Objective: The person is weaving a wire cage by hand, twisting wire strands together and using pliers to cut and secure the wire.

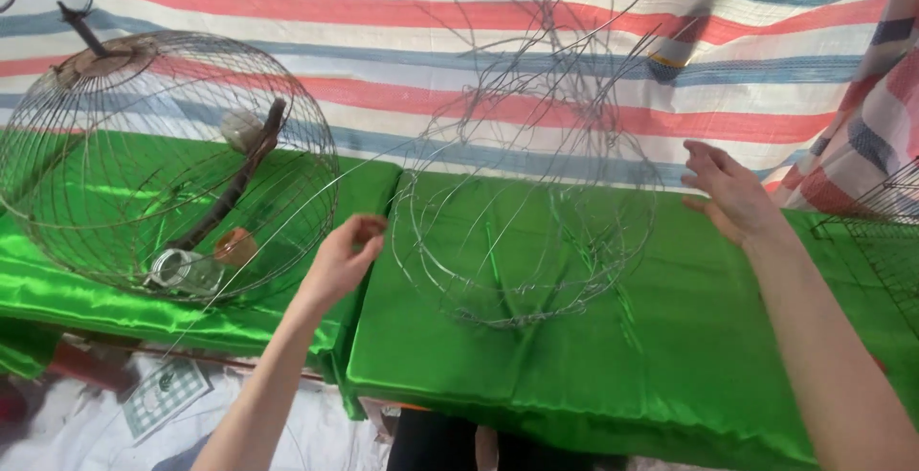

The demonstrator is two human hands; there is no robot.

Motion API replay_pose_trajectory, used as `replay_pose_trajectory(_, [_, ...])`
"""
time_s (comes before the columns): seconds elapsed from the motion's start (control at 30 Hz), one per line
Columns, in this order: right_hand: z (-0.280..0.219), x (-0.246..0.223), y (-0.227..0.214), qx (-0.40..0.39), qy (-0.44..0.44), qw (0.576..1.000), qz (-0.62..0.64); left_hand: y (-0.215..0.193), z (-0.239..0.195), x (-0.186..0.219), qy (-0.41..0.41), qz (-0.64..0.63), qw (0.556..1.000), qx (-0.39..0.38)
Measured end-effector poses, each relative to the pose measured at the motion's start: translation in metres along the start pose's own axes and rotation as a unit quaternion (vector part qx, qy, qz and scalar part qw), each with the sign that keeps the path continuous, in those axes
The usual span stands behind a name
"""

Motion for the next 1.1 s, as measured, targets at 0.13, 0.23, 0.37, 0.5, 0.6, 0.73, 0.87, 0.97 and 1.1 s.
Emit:
replay_pose_trajectory(0.13, [-0.006, -0.036, 0.027, -0.035, -0.069, 0.996, -0.034, 0.034, 0.034, -0.051, 0.022, -0.056, 0.996, 0.061])
replay_pose_trajectory(0.23, [-0.003, -0.058, 0.048, -0.044, -0.108, 0.991, -0.057, 0.056, 0.04, -0.09, -0.087, -0.14, 0.979, 0.12])
replay_pose_trajectory(0.37, [0.004, -0.071, 0.082, -0.088, -0.182, 0.97, -0.137, 0.083, 0.041, -0.104, -0.194, -0.225, 0.952, 0.081])
replay_pose_trajectory(0.5, [-0.011, -0.082, 0.114, -0.116, -0.197, 0.96, -0.162, 0.101, 0.035, -0.09, -0.232, -0.316, 0.918, 0.053])
replay_pose_trajectory(0.6, [-0.035, -0.096, 0.129, -0.111, -0.204, 0.959, -0.162, 0.128, 0.06, -0.129, -0.261, -0.362, 0.893, 0.063])
replay_pose_trajectory(0.73, [-0.032, -0.089, 0.131, -0.112, -0.196, 0.96, -0.165, 0.14, 0.06, -0.132, -0.253, -0.422, 0.865, 0.097])
replay_pose_trajectory(0.87, [-0.029, -0.091, 0.137, -0.114, -0.207, 0.955, -0.178, 0.147, 0.068, -0.147, -0.25, -0.453, 0.847, 0.118])
replay_pose_trajectory(0.97, [-0.04, -0.102, 0.14, -0.123, -0.198, 0.955, -0.183, 0.149, 0.074, -0.162, -0.258, -0.457, 0.844, 0.113])
replay_pose_trajectory(1.1, [-0.039, -0.103, 0.129, -0.129, -0.187, 0.954, -0.194, 0.123, 0.06, -0.138, -0.281, -0.431, 0.852, 0.098])
Point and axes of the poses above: each hand's wrist, its own z-axis towards the middle knuckle, its own y-axis out of the palm, x = y × z, the point moved 4 cm from there along z, towards the middle knuckle, and after that the axes turned 5 degrees about -y, right-handed, at the moved point
